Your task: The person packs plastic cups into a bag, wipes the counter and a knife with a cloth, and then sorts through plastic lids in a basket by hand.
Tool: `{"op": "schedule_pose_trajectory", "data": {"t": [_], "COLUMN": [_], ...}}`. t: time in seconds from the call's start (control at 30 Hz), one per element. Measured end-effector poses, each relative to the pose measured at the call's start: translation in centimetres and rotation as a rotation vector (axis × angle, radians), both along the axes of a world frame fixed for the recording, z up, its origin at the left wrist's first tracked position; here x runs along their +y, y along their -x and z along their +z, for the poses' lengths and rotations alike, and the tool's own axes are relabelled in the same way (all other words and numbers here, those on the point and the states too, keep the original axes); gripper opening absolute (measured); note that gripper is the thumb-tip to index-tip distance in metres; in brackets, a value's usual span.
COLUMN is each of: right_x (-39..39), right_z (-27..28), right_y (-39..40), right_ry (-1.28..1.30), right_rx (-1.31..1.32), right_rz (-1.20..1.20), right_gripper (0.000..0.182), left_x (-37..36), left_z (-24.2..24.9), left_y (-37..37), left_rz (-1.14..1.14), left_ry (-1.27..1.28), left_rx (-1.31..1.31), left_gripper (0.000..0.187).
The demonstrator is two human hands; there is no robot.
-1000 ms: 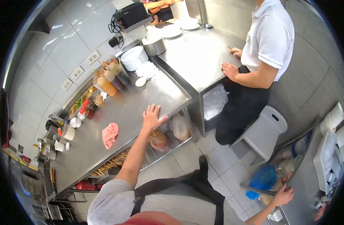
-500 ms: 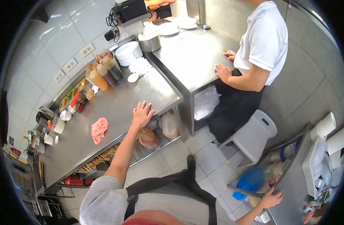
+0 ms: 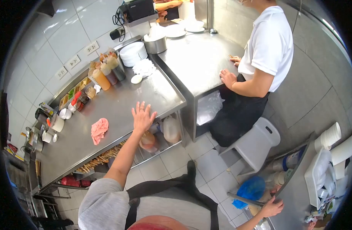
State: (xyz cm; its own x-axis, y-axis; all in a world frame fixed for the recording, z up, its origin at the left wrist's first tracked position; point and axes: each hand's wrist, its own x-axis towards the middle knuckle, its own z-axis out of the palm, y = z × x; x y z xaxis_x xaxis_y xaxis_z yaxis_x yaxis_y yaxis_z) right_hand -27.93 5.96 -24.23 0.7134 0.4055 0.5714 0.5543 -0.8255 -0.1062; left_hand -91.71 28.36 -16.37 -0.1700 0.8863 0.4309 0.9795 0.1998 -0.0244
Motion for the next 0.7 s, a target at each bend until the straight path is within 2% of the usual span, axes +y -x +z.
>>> {"op": "schedule_pose_trajectory", "data": {"t": [0.33,0.7], "right_x": [-0.11,-0.08], "right_z": [0.88,0.47], "right_y": [0.64,0.15], "right_ry": [-0.012,0.013], "right_rx": [0.000,0.034], "right_rz": [0.042,0.010], "right_gripper": [0.044,0.039], "left_x": [-0.03,0.28], "left_z": [0.07,-0.64], "left_y": [-0.11,0.11], "left_rz": [0.022,0.015], "left_ry": [0.038,-0.030], "left_rx": [-0.067,-0.068], "left_gripper": [0.048,0.044]}}
